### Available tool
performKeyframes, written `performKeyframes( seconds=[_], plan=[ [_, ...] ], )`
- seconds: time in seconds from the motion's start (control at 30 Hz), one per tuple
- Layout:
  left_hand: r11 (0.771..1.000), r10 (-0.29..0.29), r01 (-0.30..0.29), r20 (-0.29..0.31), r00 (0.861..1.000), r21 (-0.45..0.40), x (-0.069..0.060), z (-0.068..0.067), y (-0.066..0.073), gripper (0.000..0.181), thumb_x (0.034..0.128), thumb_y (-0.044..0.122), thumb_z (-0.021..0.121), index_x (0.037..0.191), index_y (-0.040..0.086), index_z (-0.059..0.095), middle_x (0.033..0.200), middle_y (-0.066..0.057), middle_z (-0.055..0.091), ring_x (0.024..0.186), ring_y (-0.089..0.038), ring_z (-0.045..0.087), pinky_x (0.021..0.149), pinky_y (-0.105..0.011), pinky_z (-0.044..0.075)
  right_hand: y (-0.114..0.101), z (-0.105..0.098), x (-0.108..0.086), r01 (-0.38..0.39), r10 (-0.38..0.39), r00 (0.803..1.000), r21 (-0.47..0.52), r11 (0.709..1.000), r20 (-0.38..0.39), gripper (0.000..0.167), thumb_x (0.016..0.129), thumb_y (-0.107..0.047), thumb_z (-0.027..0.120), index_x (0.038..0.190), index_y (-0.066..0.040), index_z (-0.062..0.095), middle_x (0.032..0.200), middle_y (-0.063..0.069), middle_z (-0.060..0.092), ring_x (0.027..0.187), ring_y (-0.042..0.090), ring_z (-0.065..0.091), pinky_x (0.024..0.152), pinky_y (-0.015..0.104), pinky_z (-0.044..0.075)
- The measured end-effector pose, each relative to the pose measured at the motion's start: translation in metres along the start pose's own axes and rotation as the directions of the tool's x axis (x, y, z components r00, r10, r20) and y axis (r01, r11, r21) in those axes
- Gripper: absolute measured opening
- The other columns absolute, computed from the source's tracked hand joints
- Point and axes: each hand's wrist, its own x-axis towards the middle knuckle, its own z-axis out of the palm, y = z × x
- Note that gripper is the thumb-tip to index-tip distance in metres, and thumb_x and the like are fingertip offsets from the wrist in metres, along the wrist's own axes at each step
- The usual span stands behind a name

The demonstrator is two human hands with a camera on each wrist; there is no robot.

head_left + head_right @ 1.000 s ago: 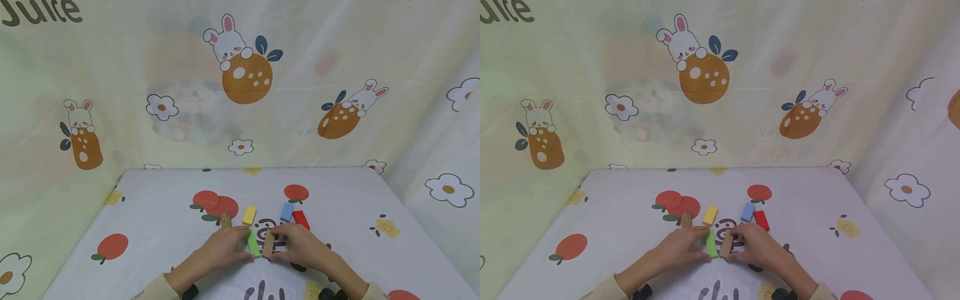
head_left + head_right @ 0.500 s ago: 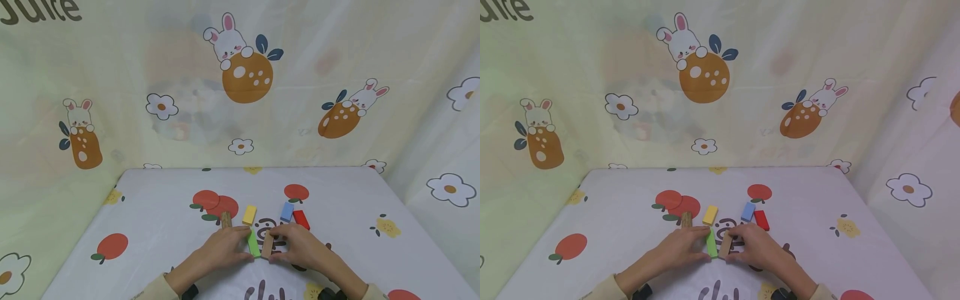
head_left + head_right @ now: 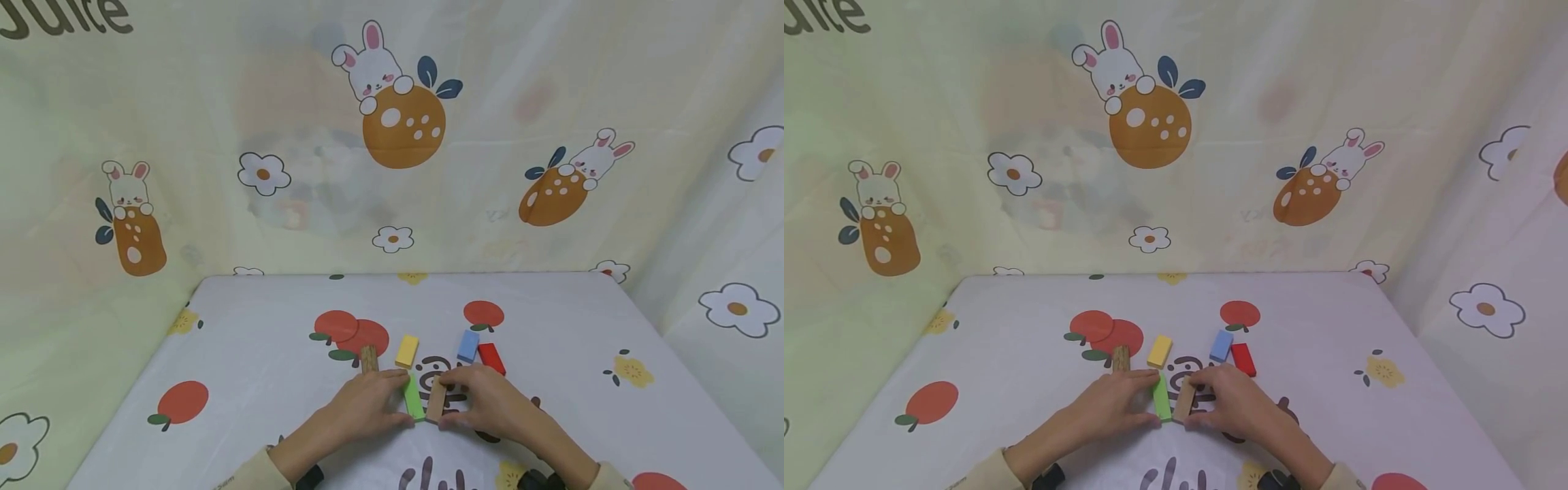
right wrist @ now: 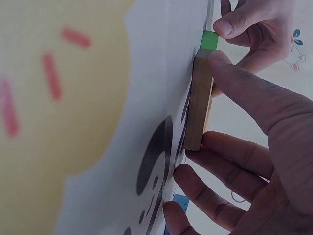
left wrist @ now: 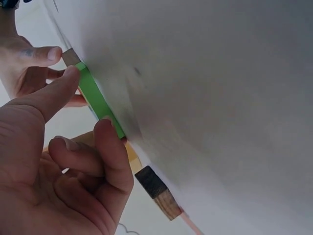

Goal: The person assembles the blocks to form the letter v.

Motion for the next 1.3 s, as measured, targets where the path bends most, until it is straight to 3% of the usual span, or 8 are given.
performKeyframes(
  seconds=[0.63,1.3],
  plan=[
    [1.0,0.0,0.0,-0.008,1.0,-0.005,-0.0026,-0.004,0.0038,0.066,0.0843,0.048,0.088,0.139,0.016,0.07,0.145,0.002,0.07,0.128,-0.02,0.071,0.103,-0.039,0.06,-0.0015,-0.0024,-0.004,0.021,-0.021,1.0,-0.016,1.0,-0.007,0.067,0.071,-0.052,0.096,0.125,-0.017,0.078,0.116,-0.005,0.079,0.099,0.011,0.061,0.083,0.03,0.062],
    [1.0,-0.025,0.025,0.009,1.0,-0.004,-0.0024,-0.0017,0.004,0.066,0.0865,0.05,0.085,0.141,0.017,0.069,0.15,0.0,0.067,0.131,-0.022,0.07,0.103,-0.041,0.061,-0.0032,0.0004,-0.0039,-0.002,0.001,1.0,-0.037,0.999,-0.015,0.066,0.071,-0.05,0.096,0.126,-0.017,0.078,0.118,-0.004,0.079,0.104,0.013,0.064,0.089,0.037,0.064]
  ],
)
